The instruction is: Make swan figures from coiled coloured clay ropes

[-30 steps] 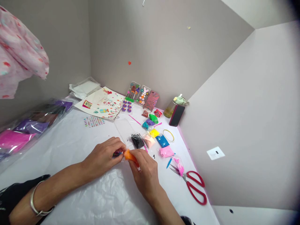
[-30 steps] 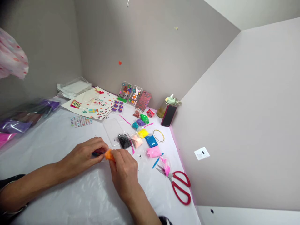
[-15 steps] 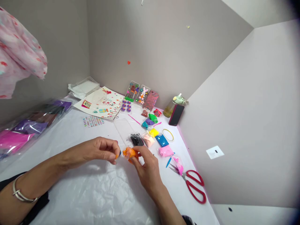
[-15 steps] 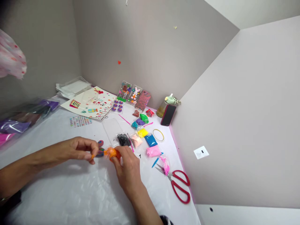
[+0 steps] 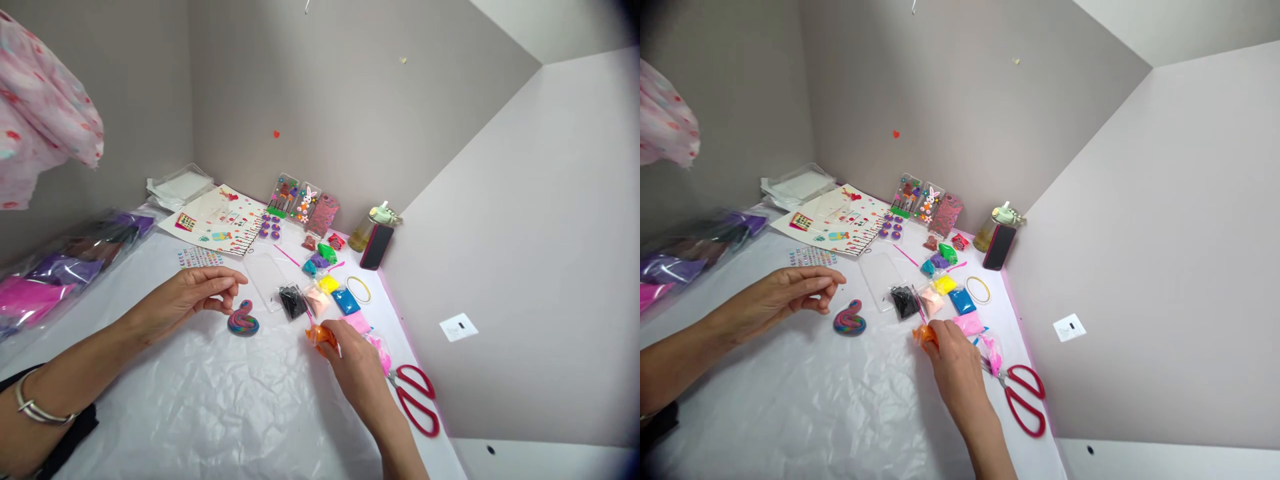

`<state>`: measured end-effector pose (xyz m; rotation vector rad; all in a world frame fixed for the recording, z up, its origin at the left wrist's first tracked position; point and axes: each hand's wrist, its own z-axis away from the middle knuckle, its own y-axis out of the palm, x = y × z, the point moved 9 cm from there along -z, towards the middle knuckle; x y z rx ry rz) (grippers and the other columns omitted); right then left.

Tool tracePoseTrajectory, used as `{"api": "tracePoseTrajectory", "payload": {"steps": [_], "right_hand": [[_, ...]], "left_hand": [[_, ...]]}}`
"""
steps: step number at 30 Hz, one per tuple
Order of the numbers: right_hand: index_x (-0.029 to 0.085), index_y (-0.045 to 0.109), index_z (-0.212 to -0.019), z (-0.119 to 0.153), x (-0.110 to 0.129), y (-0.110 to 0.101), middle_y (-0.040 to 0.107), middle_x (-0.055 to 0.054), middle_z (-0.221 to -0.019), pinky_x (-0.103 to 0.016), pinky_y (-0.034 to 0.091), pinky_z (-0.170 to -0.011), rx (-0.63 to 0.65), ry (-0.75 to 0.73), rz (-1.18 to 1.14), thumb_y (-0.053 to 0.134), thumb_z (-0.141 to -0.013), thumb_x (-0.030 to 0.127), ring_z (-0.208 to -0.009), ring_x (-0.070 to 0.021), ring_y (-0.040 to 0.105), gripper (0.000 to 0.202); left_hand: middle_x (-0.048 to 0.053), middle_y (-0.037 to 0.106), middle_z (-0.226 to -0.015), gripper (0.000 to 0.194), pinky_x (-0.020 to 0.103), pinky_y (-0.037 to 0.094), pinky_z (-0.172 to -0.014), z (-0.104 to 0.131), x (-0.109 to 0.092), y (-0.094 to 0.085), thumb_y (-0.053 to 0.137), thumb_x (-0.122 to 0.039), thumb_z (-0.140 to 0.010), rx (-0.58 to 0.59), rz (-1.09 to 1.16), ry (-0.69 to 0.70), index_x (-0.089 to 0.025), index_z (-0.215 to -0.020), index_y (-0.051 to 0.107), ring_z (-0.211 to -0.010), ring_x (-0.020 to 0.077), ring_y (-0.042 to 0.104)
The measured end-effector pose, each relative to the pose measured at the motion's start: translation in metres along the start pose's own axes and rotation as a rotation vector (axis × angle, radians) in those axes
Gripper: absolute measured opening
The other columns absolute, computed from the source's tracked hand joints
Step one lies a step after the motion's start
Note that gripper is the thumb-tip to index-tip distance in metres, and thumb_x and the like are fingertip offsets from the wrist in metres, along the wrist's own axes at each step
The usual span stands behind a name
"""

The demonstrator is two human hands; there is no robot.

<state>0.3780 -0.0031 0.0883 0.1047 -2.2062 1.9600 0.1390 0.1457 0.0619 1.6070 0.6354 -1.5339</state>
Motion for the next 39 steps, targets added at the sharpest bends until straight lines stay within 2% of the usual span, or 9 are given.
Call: {"api": "tracePoseTrajectory", "payload": {"steps": [7,12,15,19,22,26,30,34,39], "right_hand": [[0.023,0.062,-0.100,0.001,-0.005,0.019,0.068,-0.005,-0.098,-0.030,0.045,-0.063,0.096,-0.056,0.094,0.051,-0.095,0.005,-0.079,-0.0216,0.067,0.022],[0.022,0.062,-0.104,0.002,-0.017,0.006,0.070,-0.008,-0.105,-0.030,0.046,-0.063,0.109,-0.010,0.209,0.050,-0.096,0.005,-0.088,-0.0242,0.069,0.022],[0.022,0.062,-0.109,0.003,0.003,-0.011,0.071,-0.009,-0.110,-0.033,0.050,-0.067,0.062,-0.091,0.227,0.053,-0.096,0.008,-0.094,-0.0266,0.070,0.021],[0.021,0.062,-0.119,-0.006,0.055,-0.024,0.072,-0.010,-0.116,-0.038,0.056,-0.076,0.032,-0.218,0.116,0.063,-0.097,0.015,-0.098,-0.0284,0.071,0.024],[0.019,0.065,-0.117,-0.023,0.092,-0.010,0.073,-0.009,-0.110,-0.040,0.057,-0.078,0.142,-0.250,0.048,0.067,-0.098,0.025,-0.098,-0.0290,0.071,0.020],[0.012,0.062,-0.124,-0.050,0.116,0.019,0.070,-0.014,-0.117,-0.043,0.057,-0.087,0.204,-0.200,0.013,0.067,-0.097,0.046,-0.112,-0.0329,0.067,0.043],[0.009,0.060,-0.126,-0.066,0.115,0.043,0.066,-0.017,-0.123,-0.047,0.057,-0.090,0.199,-0.103,-0.021,0.061,-0.096,0.058,-0.116,-0.0347,0.063,0.057],[0.010,0.065,-0.120,-0.069,0.112,0.053,0.065,-0.016,-0.120,-0.048,0.056,-0.088,0.179,-0.075,-0.029,0.061,-0.091,0.068,-0.114,-0.0354,0.063,0.064],[0.014,0.068,-0.113,-0.068,0.110,0.061,0.064,-0.015,-0.118,-0.044,0.056,-0.086,0.189,-0.066,-0.022,0.069,-0.087,0.066,-0.113,-0.0344,0.062,0.059]], "left_hand": [[0.002,0.080,-0.097,0.038,0.036,0.061,-0.097,0.000,0.012,-0.003,0.085,-0.053,-0.075,-0.042,-0.072,-0.046,-0.029,-0.104,0.082,-0.094,0.0217,0.076],[0.002,0.080,-0.083,0.034,0.033,0.065,-0.082,0.000,0.007,-0.008,0.088,-0.053,-0.071,-0.085,-0.064,-0.012,-0.024,-0.087,0.079,-0.080,0.0214,0.077],[0.000,0.075,-0.071,0.035,0.028,0.062,-0.066,0.002,-0.001,-0.010,0.082,-0.056,-0.076,-0.111,-0.138,0.041,-0.022,-0.080,0.076,-0.067,0.0180,0.073],[-0.004,0.058,-0.053,0.049,0.022,0.050,-0.053,0.005,-0.010,-0.014,0.066,-0.061,-0.088,-0.176,-0.249,0.127,-0.021,-0.061,0.059,-0.049,0.0105,0.056],[-0.005,0.058,-0.057,0.044,0.021,0.050,-0.054,0.004,-0.010,-0.017,0.068,-0.058,-0.089,-0.209,-0.272,0.137,-0.021,-0.067,0.062,-0.050,0.0100,0.055],[-0.002,0.067,-0.081,0.030,0.026,0.061,-0.074,0.003,-0.010,-0.015,0.076,-0.053,-0.082,-0.204,-0.211,0.160,-0.024,-0.082,0.070,-0.074,0.0156,0.069],[-0.003,0.068,-0.081,0.025,0.025,0.060,-0.078,0.005,-0.015,-0.015,0.080,-0.048,-0.078,-0.209,-0.225,0.206,-0.025,-0.077,0.071,-0.078,0.0162,0.071],[-0.001,0.075,-0.086,0.023,0.026,0.058,-0.079,0.008,-0.016,-0.021,0.082,-0.049,-0.073,-0.281,-0.351,0.202,-0.028,-0.081,0.077,-0.082,0.0194,0.072],[0.001,0.080,-0.100,0.035,0.035,0.060,-0.090,0.009,-0.008,-0.025,0.079,-0.057,-0.074,-0.304,-0.332,0.129,-0.029,-0.095,0.080,-0.090,0.0245,0.077]]}}
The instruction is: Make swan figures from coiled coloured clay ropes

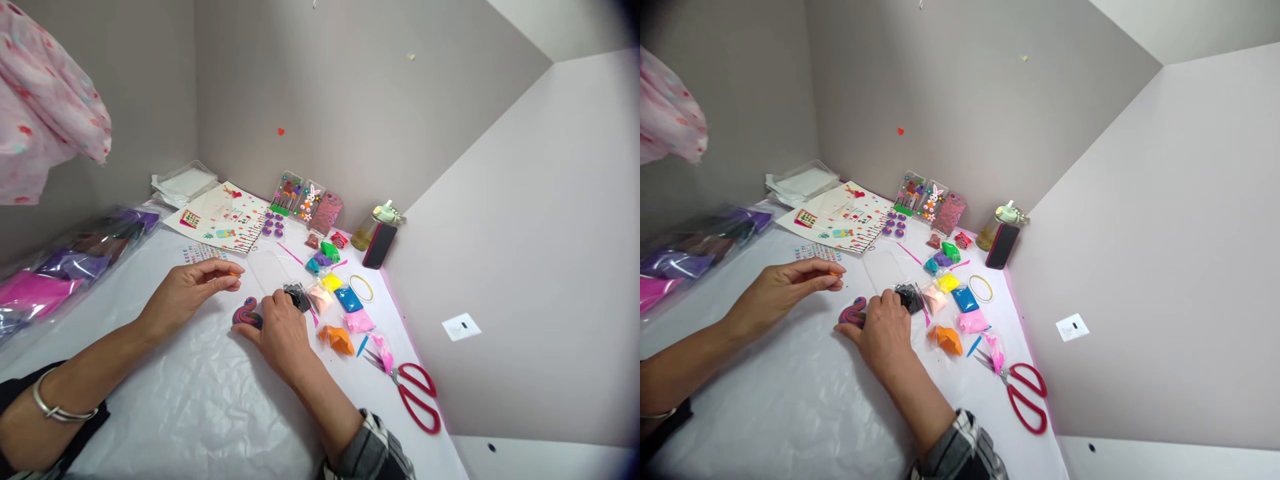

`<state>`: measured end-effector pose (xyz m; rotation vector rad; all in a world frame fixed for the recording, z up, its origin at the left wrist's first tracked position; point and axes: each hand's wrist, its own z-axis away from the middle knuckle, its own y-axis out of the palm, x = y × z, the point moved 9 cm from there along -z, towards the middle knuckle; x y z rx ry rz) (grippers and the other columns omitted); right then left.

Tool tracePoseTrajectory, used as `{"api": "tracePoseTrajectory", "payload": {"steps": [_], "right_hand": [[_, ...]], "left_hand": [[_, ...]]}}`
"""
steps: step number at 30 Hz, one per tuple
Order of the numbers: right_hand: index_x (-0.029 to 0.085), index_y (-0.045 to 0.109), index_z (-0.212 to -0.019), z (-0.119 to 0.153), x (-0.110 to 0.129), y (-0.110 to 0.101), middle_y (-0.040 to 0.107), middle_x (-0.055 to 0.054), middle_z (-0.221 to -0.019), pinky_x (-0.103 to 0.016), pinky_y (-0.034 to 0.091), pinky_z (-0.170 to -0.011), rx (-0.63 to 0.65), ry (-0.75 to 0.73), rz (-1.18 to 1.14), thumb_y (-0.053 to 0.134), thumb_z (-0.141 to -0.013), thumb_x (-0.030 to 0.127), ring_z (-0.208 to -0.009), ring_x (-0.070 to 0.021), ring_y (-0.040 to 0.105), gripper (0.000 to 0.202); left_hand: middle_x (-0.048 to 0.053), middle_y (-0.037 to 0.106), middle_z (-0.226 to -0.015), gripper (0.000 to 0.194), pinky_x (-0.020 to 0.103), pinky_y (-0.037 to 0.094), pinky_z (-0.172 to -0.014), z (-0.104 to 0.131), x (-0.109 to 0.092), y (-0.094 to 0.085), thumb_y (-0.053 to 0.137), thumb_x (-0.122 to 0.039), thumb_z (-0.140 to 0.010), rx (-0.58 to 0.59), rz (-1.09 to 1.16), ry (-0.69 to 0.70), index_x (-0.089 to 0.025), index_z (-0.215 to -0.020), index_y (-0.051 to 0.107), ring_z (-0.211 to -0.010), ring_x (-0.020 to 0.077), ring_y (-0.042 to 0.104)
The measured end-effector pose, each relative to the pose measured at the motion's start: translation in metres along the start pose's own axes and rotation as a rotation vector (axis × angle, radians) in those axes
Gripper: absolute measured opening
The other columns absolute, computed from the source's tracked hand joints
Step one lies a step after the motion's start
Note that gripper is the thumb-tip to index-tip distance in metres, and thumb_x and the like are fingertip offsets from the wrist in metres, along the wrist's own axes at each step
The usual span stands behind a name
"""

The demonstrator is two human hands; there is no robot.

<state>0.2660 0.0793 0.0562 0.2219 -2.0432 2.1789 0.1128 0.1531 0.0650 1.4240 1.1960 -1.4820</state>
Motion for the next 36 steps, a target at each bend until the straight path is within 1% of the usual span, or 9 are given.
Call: {"api": "tracePoseTrajectory", "payload": {"steps": [5,12,16,19,21,25,28,32,36], "right_hand": [[0.017,0.068,-0.107,0.000,-0.001,0.006,0.066,-0.013,-0.114,-0.039,0.054,-0.083,-0.028,-0.035,-0.042,0.078,-0.086,0.052,-0.111,-0.0311,0.063,0.042],[0.020,0.063,-0.102,0.001,-0.001,0.008,0.070,-0.007,-0.103,-0.034,0.049,-0.077,-0.061,-0.050,-0.263,0.083,-0.081,0.029,-0.095,-0.0255,0.066,0.031],[0.022,0.061,-0.105,0.001,-0.009,0.011,0.071,0.000,-0.092,-0.031,0.049,-0.073,-0.058,0.013,-0.755,0.080,-0.076,0.017,-0.081,-0.0199,0.068,0.036],[0.021,0.064,-0.106,0.002,-0.010,0.011,0.073,-0.001,-0.095,-0.031,0.052,-0.077,-0.018,0.023,-1.210,0.082,-0.072,0.023,-0.085,-0.0193,0.070,0.038],[0.019,0.067,-0.101,0.003,-0.008,0.009,0.074,-0.002,-0.093,-0.030,0.053,-0.077,0.019,0.034,-1.379,0.085,-0.069,0.030,-0.083,-0.0184,0.069,0.038],[0.020,0.069,-0.094,0.004,-0.008,0.002,0.071,0.001,-0.083,-0.027,0.051,-0.068,0.015,0.057,-1.461,0.089,-0.065,0.033,-0.070,-0.0144,0.063,0.038],[0.020,0.069,-0.092,0.005,-0.007,-0.003,0.071,0.002,-0.083,-0.028,0.052,-0.072,-0.015,0.038,-1.470,0.089,-0.065,0.032,-0.073,-0.0147,0.062,0.035],[0.020,0.069,-0.094,0.006,-0.007,-0.005,0.073,0.000,-0.088,-0.031,0.052,-0.080,-0.029,0.036,-1.468,0.087,-0.067,0.030,-0.079,-0.0165,0.066,0.035],[0.020,0.068,-0.095,0.007,-0.007,-0.005,0.072,0.000,-0.089,-0.031,0.051,-0.080,-0.033,0.030,-1.464,0.086,-0.067,0.030,-0.080,-0.0163,0.065,0.034]], "left_hand": [[0.003,0.080,-0.091,0.041,0.041,0.063,-0.090,-0.001,0.005,-0.003,0.074,-0.061,-0.080,-0.035,0.061,-0.024,-0.025,-0.101,0.078,-0.086,0.0253,0.077],[0.003,0.078,-0.105,0.036,0.036,0.066,-0.082,-0.001,-0.004,-0.001,0.069,-0.057,-0.090,-0.037,0.183,0.051,-0.025,-0.108,0.068,-0.086,0.0218,0.076],[0.003,0.078,-0.101,0.031,0.036,0.066,-0.082,0.000,-0.004,-0.003,0.069,-0.054,-0.091,-0.045,0.220,0.061,-0.025,-0.102,0.066,-0.085,0.0216,0.075],[0.002,0.075,-0.095,0.030,0.035,0.065,-0.083,-0.002,0.000,-0.005,0.070,-0.053,-0.090,-0.050,0.233,0.053,-0.026,-0.102,0.072,-0.083,0.0205,0.074],[0.001,0.074,-0.094,0.031,0.034,0.066,-0.084,-0.002,0.004,-0.006,0.071,-0.053,-0.089,-0.060,0.235,0.043,-0.027,-0.104,0.076,-0.082,0.0200,0.073],[0.002,0.076,-0.097,0.032,0.039,0.065,-0.089,-0.002,0.009,-0.005,0.078,-0.053,-0.083,-0.057,0.227,-0.001,-0.026,-0.100,0.077,-0.084,0.0222,0.075],[0.003,0.077,-0.096,0.032,0.040,0.064,-0.090,-0.001,0.008,-0.002,0.078,-0.052,-0.084,-0.031,0.240,-0.005,-0.024,-0.098,0.073,-0.085,0.0232,0.076],[0.002,0.079,-0.100,0.032,0.035,0.063,-0.089,0.000,0.003,0.003,0.079,-0.048,-0.085,-0.001,0.270,0.025,-0.027,-0.107,0.068,-0.091,0.0219,0.076],[0.000,0.076,-0.088,0.028,0.029,0.060,-0.082,0.002,0.001,0.002,0.080,-0.050,-0.084,-0.010,0.243,0.034,-0.025,-0.093,0.072,-0.083,0.0187,0.072]]}}
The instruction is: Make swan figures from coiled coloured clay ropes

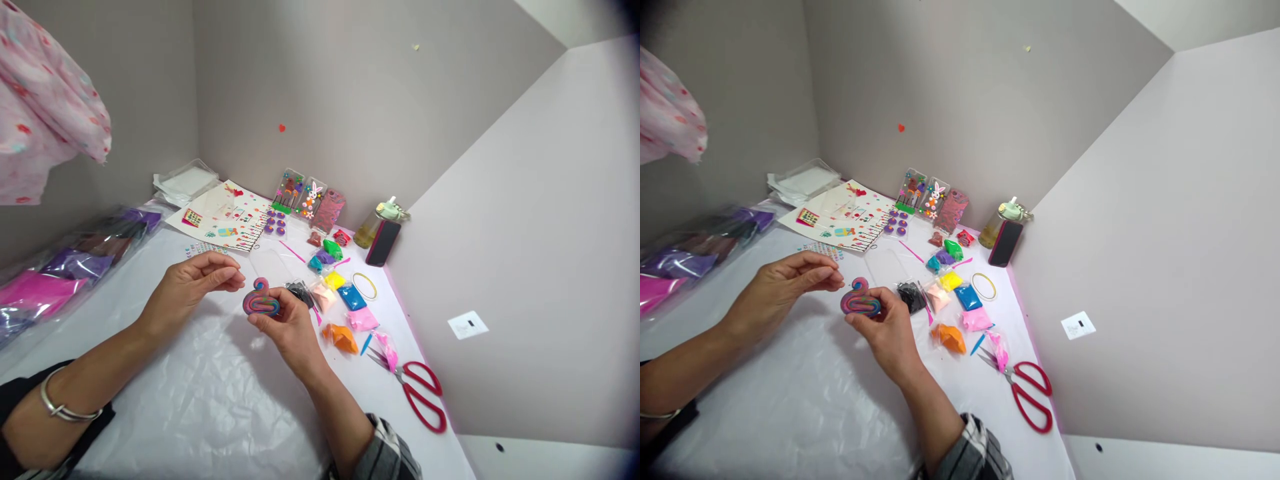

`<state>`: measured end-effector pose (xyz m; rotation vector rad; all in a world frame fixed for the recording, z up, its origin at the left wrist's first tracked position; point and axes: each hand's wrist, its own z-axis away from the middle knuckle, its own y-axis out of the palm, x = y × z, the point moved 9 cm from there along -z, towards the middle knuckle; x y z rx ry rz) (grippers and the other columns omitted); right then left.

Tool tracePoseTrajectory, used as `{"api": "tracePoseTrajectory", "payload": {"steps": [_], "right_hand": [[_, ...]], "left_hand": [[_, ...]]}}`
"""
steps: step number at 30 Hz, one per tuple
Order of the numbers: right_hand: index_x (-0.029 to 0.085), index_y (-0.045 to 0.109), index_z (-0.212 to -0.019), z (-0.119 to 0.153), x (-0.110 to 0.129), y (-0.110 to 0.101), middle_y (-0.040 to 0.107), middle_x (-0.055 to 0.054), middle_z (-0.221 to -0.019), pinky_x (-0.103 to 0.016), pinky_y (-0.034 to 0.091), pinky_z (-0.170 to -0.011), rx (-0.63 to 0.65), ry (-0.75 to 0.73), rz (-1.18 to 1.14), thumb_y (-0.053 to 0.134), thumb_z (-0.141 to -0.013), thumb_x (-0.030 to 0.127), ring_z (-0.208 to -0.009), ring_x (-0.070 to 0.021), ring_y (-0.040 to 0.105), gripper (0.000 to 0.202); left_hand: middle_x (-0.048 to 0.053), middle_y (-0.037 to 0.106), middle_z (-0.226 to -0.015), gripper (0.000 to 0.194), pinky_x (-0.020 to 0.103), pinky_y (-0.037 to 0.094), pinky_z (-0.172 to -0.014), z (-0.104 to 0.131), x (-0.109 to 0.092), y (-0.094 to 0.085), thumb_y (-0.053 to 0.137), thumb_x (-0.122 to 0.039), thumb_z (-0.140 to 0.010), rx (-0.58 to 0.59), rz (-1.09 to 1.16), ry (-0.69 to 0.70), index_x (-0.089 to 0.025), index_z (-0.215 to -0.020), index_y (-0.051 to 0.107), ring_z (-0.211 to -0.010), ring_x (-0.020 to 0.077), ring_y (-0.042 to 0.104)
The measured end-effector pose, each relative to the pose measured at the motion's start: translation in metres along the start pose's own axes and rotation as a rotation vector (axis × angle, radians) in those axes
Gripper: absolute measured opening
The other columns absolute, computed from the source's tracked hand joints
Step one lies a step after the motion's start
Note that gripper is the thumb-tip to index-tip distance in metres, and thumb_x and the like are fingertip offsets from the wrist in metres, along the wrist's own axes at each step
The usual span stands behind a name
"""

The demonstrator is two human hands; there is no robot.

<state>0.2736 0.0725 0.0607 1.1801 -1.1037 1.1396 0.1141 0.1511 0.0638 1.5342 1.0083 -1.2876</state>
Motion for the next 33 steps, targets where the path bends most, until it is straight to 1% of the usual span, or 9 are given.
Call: {"api": "tracePoseTrajectory", "payload": {"steps": [5,10,14,17,22,25,28,31,33], "right_hand": [[0.020,0.068,-0.094,0.000,-0.001,0.000,0.070,0.001,-0.087,-0.029,0.048,-0.075,0.000,-0.002,-0.004,0.087,-0.068,0.031,-0.076,-0.0145,0.061,0.034],[0.020,0.068,-0.094,0.000,-0.001,0.001,0.069,0.001,-0.086,-0.027,0.048,-0.070,0.005,0.003,-0.007,0.087,-0.068,0.032,-0.075,-0.0147,0.060,0.035],[0.021,0.068,-0.095,0.000,-0.001,0.003,0.070,0.001,-0.086,-0.028,0.048,-0.070,0.015,0.013,-0.005,0.087,-0.068,0.033,-0.075,-0.0155,0.062,0.035],[0.021,0.069,-0.095,0.001,0.000,0.004,0.071,0.001,-0.085,-0.027,0.049,-0.070,0.020,0.008,-0.009,0.087,-0.068,0.031,-0.074,-0.0146,0.061,0.034],[0.021,0.069,-0.095,0.001,0.001,0.004,0.072,0.001,-0.086,-0.028,0.050,-0.069,0.019,0.005,0.001,0.086,-0.069,0.032,-0.076,-0.0158,0.063,0.033],[0.021,0.069,-0.096,0.002,0.000,0.004,0.072,0.000,-0.088,-0.027,0.050,-0.069,0.022,0.007,0.000,0.086,-0.069,0.032,-0.076,-0.0159,0.063,0.034],[0.021,0.069,-0.095,0.001,0.000,0.003,0.071,0.001,-0.086,-0.027,0.048,-0.069,0.023,0.003,-0.008,0.086,-0.069,0.033,-0.074,-0.0152,0.062,0.034],[0.021,0.069,-0.094,0.001,0.000,0.003,0.070,0.001,-0.084,-0.027,0.048,-0.068,0.019,-0.008,-0.003,0.087,-0.069,0.032,-0.073,-0.0150,0.061,0.033],[0.021,0.069,-0.094,0.001,-0.001,0.003,0.070,0.001,-0.084,-0.027,0.048,-0.068,0.018,-0.011,0.004,0.087,-0.069,0.033,-0.073,-0.0153,0.061,0.033]], "left_hand": [[-0.004,0.061,-0.063,0.036,0.026,0.049,-0.068,0.003,-0.008,0.001,0.064,-0.054,-0.094,0.003,-0.124,0.051,-0.023,-0.076,0.066,-0.062,0.0134,0.057],[-0.002,0.066,-0.080,0.022,0.028,0.052,-0.076,0.005,-0.016,0.007,0.075,-0.045,-0.086,0.011,-0.106,0.077,-0.025,-0.091,0.068,-0.076,0.0161,0.063],[-0.003,0.064,-0.083,0.021,0.026,0.053,-0.076,0.004,-0.020,0.010,0.079,-0.039,-0.081,0.015,-0.102,0.106,-0.024,-0.084,0.064,-0.080,0.0157,0.063],[-0.003,0.064,-0.081,0.022,0.026,0.053,-0.072,0.004,-0.019,0.008,0.079,-0.041,-0.081,0.013,-0.116,0.104,-0.025,-0.082,0.065,-0.076,0.0159,0.064],[-0.001,0.073,-0.085,0.021,0.030,0.055,-0.083,0.005,-0.012,0.006,0.073,-0.049,-0.085,0.001,-0.206,0.047,-0.029,-0.092,0.076,-0.081,0.0194,0.069],[0.000,0.076,-0.093,0.024,0.031,0.057,-0.085,0.006,-0.009,0.006,0.076,-0.049,-0.083,0.003,-0.175,0.017,-0.030,-0.097,0.077,-0.086,0.0210,0.072],[-0.001,0.075,-0.091,0.021,0.030,0.058,-0.084,0.007,-0.014,0.008,0.080,-0.046,-0.079,0.017,-0.141,0.057,-0.029,-0.091,0.075,-0.088,0.0210,0.072],[0.000,0.075,-0.093,0.019,0.030,0.055,-0.087,0.007,-0.018,0.011,0.077,-0.047,-0.083,0.029,-0.220,0.100,-0.029,-0.087,0.077,-0.091,0.0216,0.070],[0.001,0.076,-0.100,0.021,0.032,0.054,-0.091,0.008,-0.019,0.012,0.073,-0.049,-0.085,0.033,-0.267,0.113,-0.030,-0.091,0.079,-0.094,0.0227,0.070]]}}
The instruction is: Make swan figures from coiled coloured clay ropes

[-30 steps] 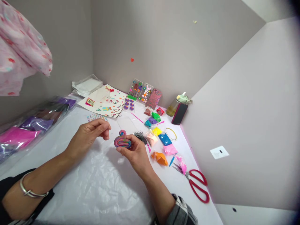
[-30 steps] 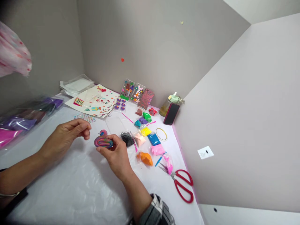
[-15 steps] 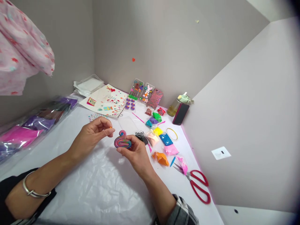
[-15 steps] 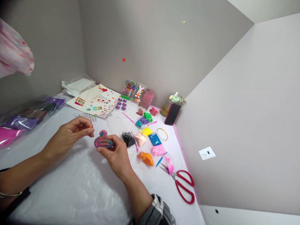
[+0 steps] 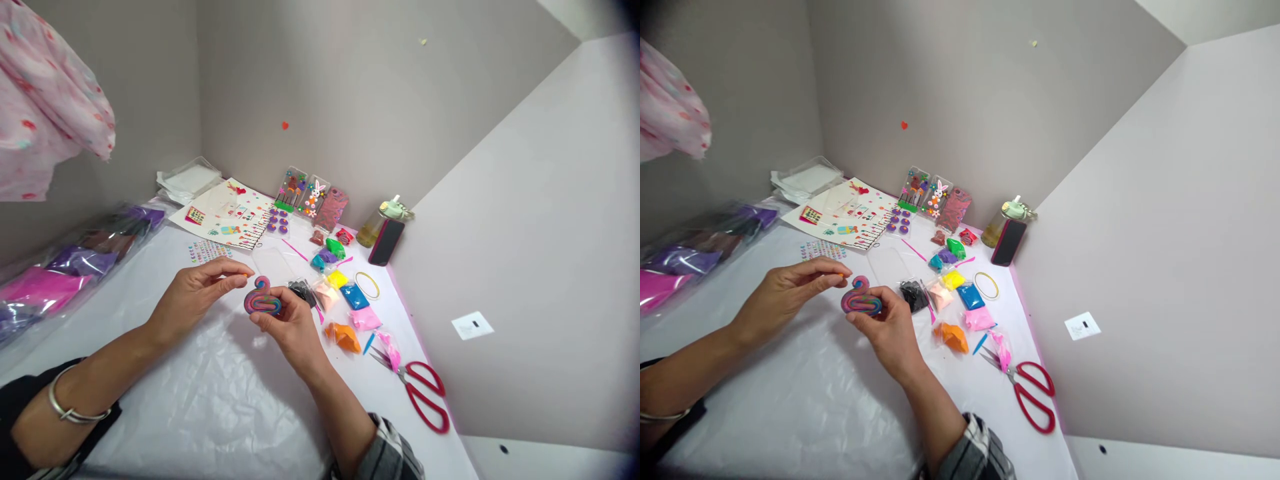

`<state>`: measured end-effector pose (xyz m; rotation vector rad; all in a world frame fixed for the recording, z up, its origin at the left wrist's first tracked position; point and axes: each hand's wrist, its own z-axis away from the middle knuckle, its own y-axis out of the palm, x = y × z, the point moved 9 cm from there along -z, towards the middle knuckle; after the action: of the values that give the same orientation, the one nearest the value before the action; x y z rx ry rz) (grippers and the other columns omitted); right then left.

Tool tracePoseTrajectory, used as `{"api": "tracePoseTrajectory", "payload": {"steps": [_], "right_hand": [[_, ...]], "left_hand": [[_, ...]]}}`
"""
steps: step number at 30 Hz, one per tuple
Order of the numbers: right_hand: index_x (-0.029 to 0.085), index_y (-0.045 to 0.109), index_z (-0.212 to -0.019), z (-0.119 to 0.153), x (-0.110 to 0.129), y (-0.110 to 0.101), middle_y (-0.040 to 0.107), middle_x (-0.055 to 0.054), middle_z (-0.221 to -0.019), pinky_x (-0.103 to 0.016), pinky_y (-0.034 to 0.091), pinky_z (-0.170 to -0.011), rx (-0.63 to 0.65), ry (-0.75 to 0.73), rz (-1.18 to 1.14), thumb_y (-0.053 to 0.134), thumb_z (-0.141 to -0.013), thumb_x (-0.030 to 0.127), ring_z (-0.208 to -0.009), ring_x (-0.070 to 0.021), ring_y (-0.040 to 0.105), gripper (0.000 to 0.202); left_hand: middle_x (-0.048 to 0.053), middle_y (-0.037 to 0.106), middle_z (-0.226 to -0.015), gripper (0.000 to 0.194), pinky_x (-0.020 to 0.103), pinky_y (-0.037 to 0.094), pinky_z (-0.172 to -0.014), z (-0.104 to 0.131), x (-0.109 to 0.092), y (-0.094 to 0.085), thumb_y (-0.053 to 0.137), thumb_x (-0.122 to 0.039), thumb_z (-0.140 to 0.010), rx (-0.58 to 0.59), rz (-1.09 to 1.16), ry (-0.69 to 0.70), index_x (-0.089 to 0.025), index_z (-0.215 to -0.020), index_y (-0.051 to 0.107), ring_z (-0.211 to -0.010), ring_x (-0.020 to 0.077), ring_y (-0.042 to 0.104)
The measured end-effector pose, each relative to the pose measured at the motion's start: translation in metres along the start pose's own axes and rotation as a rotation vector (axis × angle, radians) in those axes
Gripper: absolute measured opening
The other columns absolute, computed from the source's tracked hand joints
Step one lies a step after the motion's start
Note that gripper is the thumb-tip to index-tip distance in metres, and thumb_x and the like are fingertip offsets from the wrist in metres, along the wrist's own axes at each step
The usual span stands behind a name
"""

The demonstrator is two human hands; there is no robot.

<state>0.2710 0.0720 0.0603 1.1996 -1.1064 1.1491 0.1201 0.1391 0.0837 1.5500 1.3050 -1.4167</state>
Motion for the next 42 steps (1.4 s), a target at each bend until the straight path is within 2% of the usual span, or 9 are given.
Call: {"api": "tracePoseTrajectory", "payload": {"steps": [3,7,12,16,31,38,42], "right_hand": [[0.021,0.069,-0.095,-0.0003,-0.0008,0.0000,0.070,0.001,-0.085,-0.027,0.050,-0.067,0.000,-0.002,0.003,0.087,-0.068,0.035,-0.074,-0.0158,0.062,0.035],[0.022,0.069,-0.097,-0.0004,0.0006,0.0004,0.069,0.000,-0.085,-0.027,0.049,-0.065,-0.001,-0.016,0.003,0.087,-0.070,0.036,-0.072,-0.0154,0.060,0.035],[0.023,0.069,-0.103,-0.0002,0.0006,0.0026,0.069,0.001,-0.086,-0.027,0.048,-0.063,0.010,-0.004,-0.041,0.085,-0.070,0.030,-0.068,-0.0136,0.057,0.037],[0.023,0.069,-0.103,-0.0002,0.0004,0.0026,0.070,0.000,-0.089,-0.028,0.051,-0.066,0.003,0.001,-0.059,0.086,-0.069,0.030,-0.071,-0.0148,0.059,0.039],[0.021,0.070,-0.101,-0.0015,-0.0025,0.0047,0.071,0.001,-0.087,-0.026,0.051,-0.066,0.014,0.007,-0.092,0.089,-0.066,0.027,-0.072,-0.0139,0.060,0.040],[0.022,0.070,-0.101,0.0004,0.0003,0.0056,0.074,0.000,-0.094,-0.029,0.053,-0.081,0.013,-0.019,-0.085,0.089,-0.067,0.023,-0.086,-0.0167,0.068,0.039],[0.021,0.070,-0.103,0.0023,0.0052,0.0075,0.076,-0.002,-0.102,-0.032,0.054,-0.088,0.011,-0.057,-0.053,0.085,-0.072,0.026,-0.096,-0.0192,0.070,0.034]], "left_hand": [[0.001,0.077,-0.103,0.021,0.033,0.055,-0.092,0.0017,-0.0014,-0.0001,0.072,-0.048,-0.086,-0.015,-0.018,0.000,-0.031,-0.096,0.080,-0.096,0.0232,0.071],[-0.001,0.076,-0.094,0.017,0.029,0.057,-0.084,0.0031,-0.0064,-0.0017,0.078,-0.043,-0.081,-0.058,0.005,0.037,-0.029,-0.091,0.076,-0.089,0.0211,0.070],[-0.001,0.073,-0.088,0.012,0.028,0.057,-0.085,0.0032,-0.0068,0.0033,0.075,-0.040,-0.084,-0.010,-0.009,0.071,-0.028,-0.084,0.074,-0.085,0.0197,0.069],[-0.001,0.073,-0.091,0.011,0.029,0.056,-0.087,0.0037,-0.0053,0.0014,0.075,-0.039,-0.086,-0.025,-0.021,0.078,-0.029,-0.088,0.074,-0.089,0.0200,0.068],[-0.002,0.073,-0.087,0.011,0.026,0.057,-0.084,0.0025,-0.0063,0.0035,0.075,-0.037,-0.084,-0.015,-0.026,0.096,-0.026,-0.086,0.073,-0.083,0.0169,0.068],[-0.003,0.074,-0.088,0.008,0.023,0.057,-0.082,0.0030,-0.0068,0.0034,0.074,-0.035,-0.086,-0.005,-0.025,0.126,-0.027,-0.088,0.074,-0.083,0.0145,0.068],[-0.004,0.074,-0.087,0.006,0.021,0.057,-0.079,0.0043,-0.0102,0.0048,0.073,-0.033,-0.087,0.011,-0.011,0.151,-0.027,-0.088,0.074,-0.081,0.0133,0.068]]}}
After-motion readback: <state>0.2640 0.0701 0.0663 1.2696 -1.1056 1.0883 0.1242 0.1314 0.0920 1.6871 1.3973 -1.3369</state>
